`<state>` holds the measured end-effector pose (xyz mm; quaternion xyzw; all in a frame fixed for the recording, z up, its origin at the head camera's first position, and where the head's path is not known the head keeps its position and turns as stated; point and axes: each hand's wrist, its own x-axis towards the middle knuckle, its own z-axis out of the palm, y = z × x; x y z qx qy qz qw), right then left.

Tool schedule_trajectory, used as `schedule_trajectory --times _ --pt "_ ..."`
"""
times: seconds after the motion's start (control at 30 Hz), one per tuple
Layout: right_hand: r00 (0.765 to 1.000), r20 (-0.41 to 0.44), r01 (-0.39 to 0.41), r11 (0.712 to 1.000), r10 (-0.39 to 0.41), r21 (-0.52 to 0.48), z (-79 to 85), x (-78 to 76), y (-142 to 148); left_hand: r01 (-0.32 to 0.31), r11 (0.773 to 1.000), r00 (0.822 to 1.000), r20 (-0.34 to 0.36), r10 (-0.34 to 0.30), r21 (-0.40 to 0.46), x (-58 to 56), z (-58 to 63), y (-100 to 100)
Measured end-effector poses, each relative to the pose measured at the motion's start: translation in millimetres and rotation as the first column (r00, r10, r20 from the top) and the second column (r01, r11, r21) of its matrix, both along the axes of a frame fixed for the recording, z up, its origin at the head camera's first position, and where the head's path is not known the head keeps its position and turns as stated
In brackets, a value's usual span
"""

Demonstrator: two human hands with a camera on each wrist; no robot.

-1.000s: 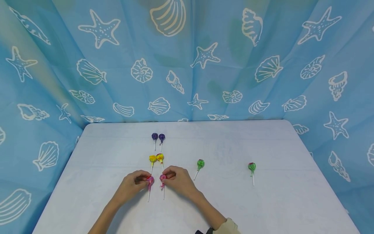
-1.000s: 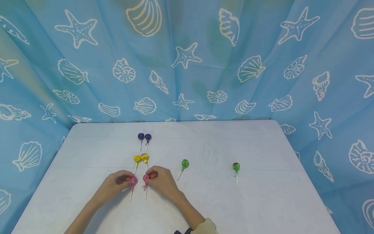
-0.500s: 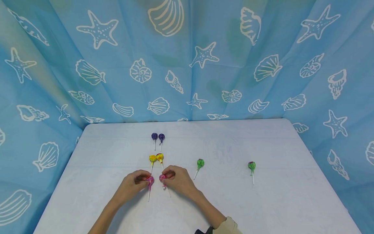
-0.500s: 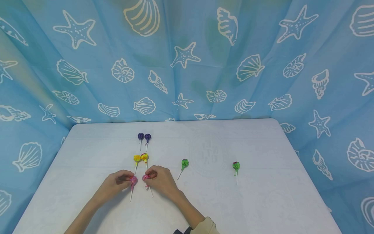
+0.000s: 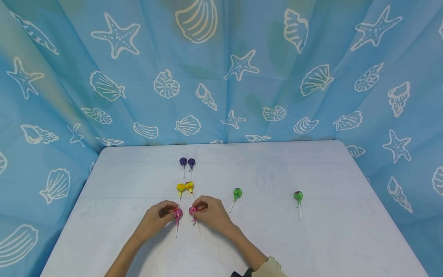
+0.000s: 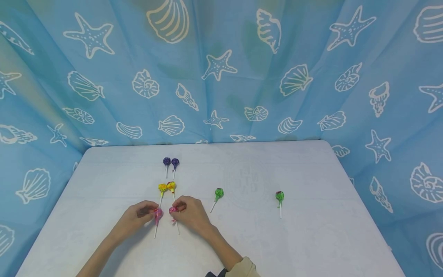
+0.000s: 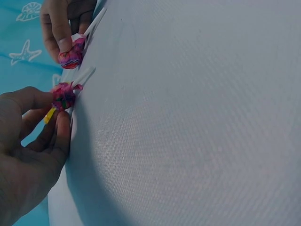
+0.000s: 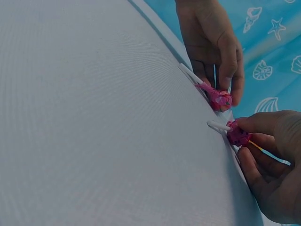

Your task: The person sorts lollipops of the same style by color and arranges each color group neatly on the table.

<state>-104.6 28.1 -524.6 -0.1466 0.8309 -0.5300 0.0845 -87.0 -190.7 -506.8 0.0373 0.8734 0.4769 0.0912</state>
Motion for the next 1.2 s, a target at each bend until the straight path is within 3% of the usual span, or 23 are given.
schedule_trajectory --times 0.23,0.5,0.7,0.97,1.2 --pt "1.000 0.000 0.003 1.000 -0.003 0.004 0.6 0.6 -0.4 -0.010 1.000 1.000 -0.001 0.010 0.002 -0.2 -0.6 -2.8" --pt "1.000 0.002 0.000 1.000 0.000 0.003 2.4 0.8 1.9 -0.014 0.999 0.999 -0.052 0.012 -0.038 -1.6 3.8 -7.7" --pt "0.999 -0.036 0.019 1.000 -0.019 0.003 9.8 2.2 8.7 -0.015 1.000 0.998 -0.061 0.014 -0.022 -6.0 8.1 -4.9" --pt "0.996 -0.077 0.050 0.998 -0.052 -0.025 23.1 3.6 33.0 0.064 0.998 0.989 -0.133 -0.061 0.021 -15.0 15.2 13.9" --pt "0.986 -0.123 0.105 0.993 -0.110 -0.044 31.6 3.1 67.8 0.123 0.991 0.970 -0.215 -0.111 0.048 -22.5 16.4 36.2"
